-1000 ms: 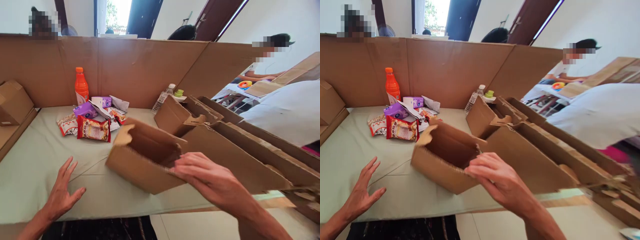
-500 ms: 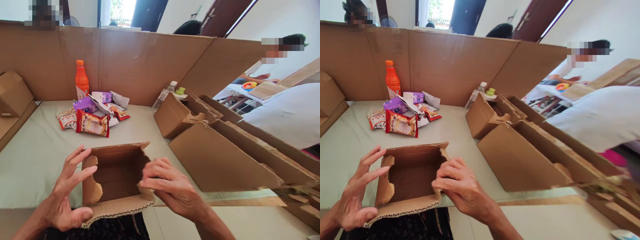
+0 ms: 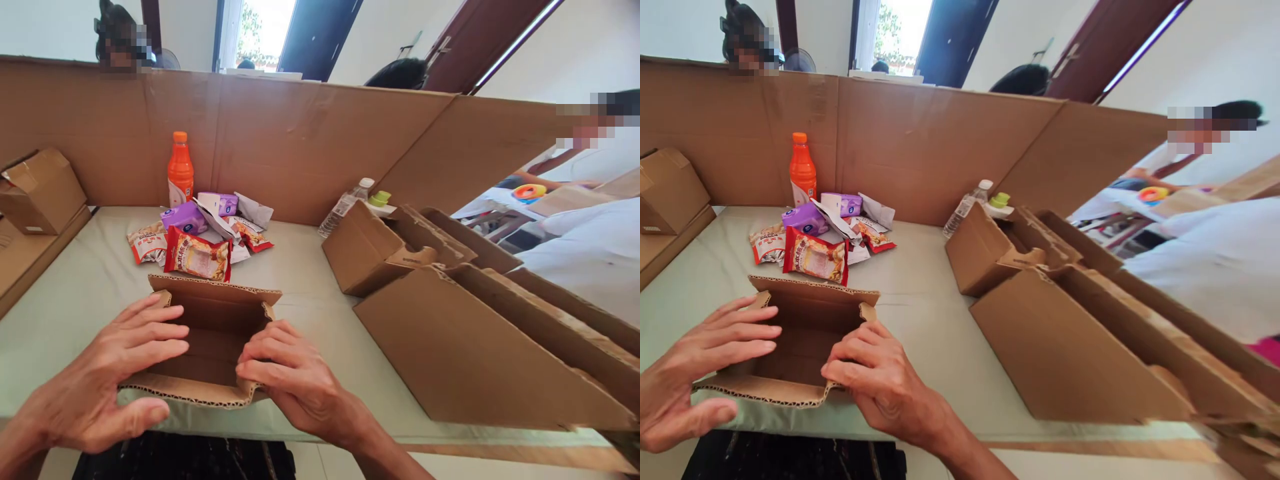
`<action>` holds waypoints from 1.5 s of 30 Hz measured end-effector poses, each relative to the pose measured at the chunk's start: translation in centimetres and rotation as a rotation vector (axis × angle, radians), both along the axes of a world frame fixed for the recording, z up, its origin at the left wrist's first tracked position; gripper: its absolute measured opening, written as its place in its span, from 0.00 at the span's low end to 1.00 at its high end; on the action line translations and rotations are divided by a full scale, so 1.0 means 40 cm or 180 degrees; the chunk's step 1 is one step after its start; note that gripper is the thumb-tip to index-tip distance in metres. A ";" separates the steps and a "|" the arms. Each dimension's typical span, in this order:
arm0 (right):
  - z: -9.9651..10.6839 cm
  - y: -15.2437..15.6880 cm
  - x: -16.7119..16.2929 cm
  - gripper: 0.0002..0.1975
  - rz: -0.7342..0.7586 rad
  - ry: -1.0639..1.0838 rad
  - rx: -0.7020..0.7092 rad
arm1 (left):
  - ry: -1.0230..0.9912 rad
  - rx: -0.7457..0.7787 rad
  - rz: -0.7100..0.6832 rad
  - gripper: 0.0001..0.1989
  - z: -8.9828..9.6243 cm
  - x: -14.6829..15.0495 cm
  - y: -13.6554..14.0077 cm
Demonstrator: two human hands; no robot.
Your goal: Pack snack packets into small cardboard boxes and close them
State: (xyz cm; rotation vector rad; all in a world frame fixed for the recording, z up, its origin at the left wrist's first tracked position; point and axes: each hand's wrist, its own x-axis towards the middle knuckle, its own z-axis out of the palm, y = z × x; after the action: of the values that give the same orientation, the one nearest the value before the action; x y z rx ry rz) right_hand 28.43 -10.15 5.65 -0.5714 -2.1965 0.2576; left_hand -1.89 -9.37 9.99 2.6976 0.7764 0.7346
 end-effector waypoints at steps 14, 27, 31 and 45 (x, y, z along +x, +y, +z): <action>0.060 0.044 0.068 0.16 0.0473 0.0505 -0.1014 | 0.0066 0.0712 0.0630 0.13 -0.076 -0.029 -0.024; -0.027 0.526 -0.216 0.24 -0.1797 -0.2579 -0.1177 | -0.0126 0.0265 0.0676 0.19 -0.084 -0.042 -0.037; -0.046 0.511 -0.211 0.19 -0.1928 -0.2672 -0.1468 | -0.0046 0.0227 0.0659 0.18 -0.088 -0.051 -0.044; -0.083 0.463 -0.116 0.15 -0.1328 -0.1856 -0.2444 | 0.0082 0.0332 0.0628 0.16 -0.069 -0.047 -0.067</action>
State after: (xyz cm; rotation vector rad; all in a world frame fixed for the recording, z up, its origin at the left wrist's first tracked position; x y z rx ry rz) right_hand 23.79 8.36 2.34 -1.6774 -2.3994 0.8000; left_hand -3.78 -12.07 7.22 2.7544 1.0503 0.8061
